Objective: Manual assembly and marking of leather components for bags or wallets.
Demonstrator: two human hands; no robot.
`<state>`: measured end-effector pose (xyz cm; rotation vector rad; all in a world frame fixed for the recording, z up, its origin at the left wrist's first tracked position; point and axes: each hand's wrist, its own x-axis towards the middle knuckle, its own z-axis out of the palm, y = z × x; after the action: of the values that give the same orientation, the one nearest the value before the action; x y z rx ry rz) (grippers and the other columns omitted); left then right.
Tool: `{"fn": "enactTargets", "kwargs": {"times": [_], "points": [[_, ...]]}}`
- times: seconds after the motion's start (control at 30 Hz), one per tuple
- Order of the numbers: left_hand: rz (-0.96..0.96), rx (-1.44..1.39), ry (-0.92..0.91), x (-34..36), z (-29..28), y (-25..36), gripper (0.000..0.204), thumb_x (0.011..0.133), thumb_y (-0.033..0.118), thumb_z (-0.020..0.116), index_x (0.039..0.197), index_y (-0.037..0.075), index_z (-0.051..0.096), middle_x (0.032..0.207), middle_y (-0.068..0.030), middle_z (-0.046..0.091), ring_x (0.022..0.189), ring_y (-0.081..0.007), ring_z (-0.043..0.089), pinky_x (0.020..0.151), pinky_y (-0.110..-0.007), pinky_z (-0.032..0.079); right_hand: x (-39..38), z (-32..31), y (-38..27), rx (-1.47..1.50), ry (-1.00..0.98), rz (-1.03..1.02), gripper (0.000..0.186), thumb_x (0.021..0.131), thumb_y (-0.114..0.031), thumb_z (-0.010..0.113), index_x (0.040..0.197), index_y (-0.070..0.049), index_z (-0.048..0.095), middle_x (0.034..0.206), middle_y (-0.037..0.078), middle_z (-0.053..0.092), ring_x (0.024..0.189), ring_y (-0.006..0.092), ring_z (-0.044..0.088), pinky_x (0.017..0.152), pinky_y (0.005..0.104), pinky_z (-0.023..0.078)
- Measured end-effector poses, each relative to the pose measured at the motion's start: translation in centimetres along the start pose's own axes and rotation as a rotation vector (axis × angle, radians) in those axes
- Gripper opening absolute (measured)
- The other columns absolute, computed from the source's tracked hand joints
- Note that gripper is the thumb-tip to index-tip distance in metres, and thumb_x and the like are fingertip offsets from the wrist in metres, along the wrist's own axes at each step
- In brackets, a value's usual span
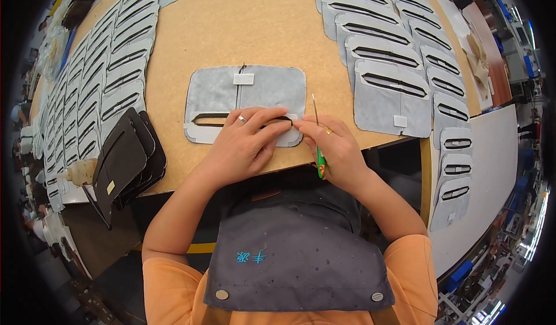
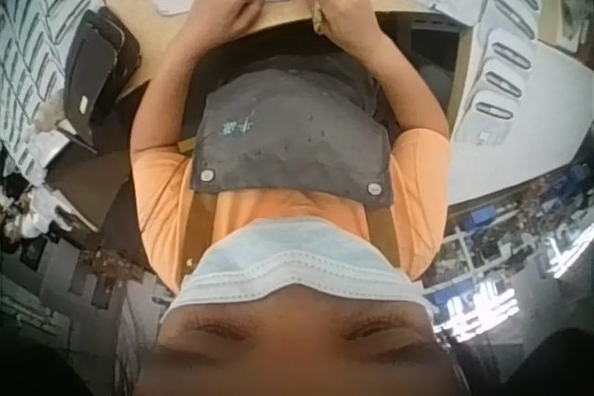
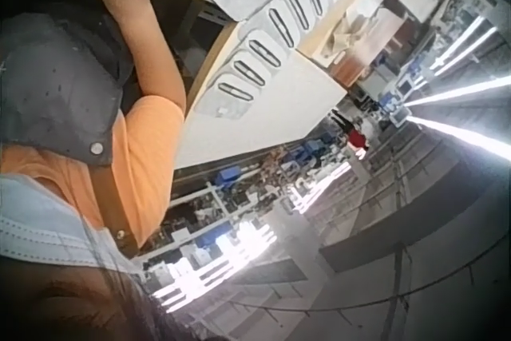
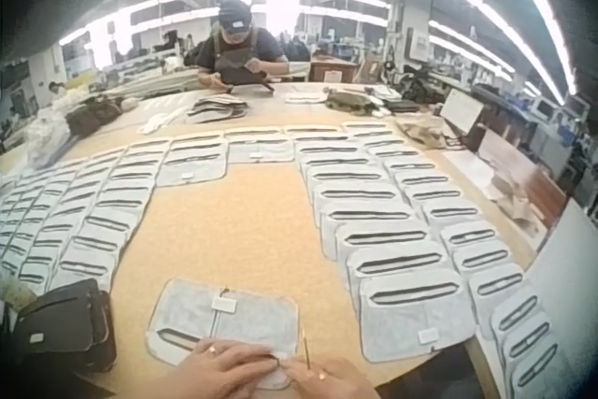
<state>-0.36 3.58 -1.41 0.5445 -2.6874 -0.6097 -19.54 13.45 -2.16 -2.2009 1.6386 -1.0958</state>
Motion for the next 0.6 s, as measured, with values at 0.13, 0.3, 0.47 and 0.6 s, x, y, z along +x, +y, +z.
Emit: {"fn": "enactTargets", "kwargs": {"times": [0.13, 0.3, 0.47, 0.6], "points": [[0.025, 0.034, -0.034, 0.1, -0.18, -0.01, 0.039, 0.077, 0.008, 0.057, 0.116, 0.012, 0.055, 0.123, -0.003, 0.051, 0.107, -0.0203, 0.052, 0.09, -0.036, 0.035, -0.47, 0.22, -0.09, -0.012, -0.003, 0.038, 0.031, 0.077, 0.0, 0.063, 0.107, -0.001, 0.056, 0.098, 0.01, 0.063, 0.096, 0.0285, 0.059, 0.087, 0.0392, 0.045], [0.046, 0.132, -0.049, 0.13, -0.07, 0.18, 0.043, 0.072, 0.01, 0.06, 0.115, 0.014, 0.056, 0.122, -0.0017, 0.051, 0.107, -0.0189, 0.05, 0.089, -0.036, 0.034, -0.46, 0.48, -0.23, 0.023, 0.035, 0.075, 0.03, 0.079, 0.002, 0.061, 0.108, -0.002, 0.056, 0.097, 0.012, 0.063, 0.098, 0.0292, 0.059, 0.083, 0.0391, 0.047], [0.08, 0.152, -0.054, 0.31, -0.26, 0.73, 0.043, 0.072, 0.008, 0.059, 0.115, 0.014, 0.057, 0.12, -0.003, 0.051, 0.109, -0.0211, 0.049, 0.091, -0.036, 0.033, -0.23, 0.5, -0.04, 0.211, 0.115, 0.22, 0.026, 0.082, 0.003, 0.058, 0.107, -0.004, 0.055, 0.101, 0.013, 0.063, 0.097, 0.0303, 0.06, 0.081, 0.0377, 0.048], [0.032, 0.045, 0.006, -0.18, 0.45, 0.38, 0.04, 0.071, 0.004, 0.059, 0.11, 0.01, 0.058, 0.118, -0.0049, 0.052, 0.111, -0.0243, 0.049, 0.094, -0.038, 0.034, -0.15, 0.62, -0.06, 0.282, 0.159, 0.168, 0.026, 0.082, 0.001, 0.059, 0.106, -0.006, 0.055, 0.102, 0.011, 0.064, 0.099, 0.0283, 0.059, 0.087, 0.0395, 0.045]]}}
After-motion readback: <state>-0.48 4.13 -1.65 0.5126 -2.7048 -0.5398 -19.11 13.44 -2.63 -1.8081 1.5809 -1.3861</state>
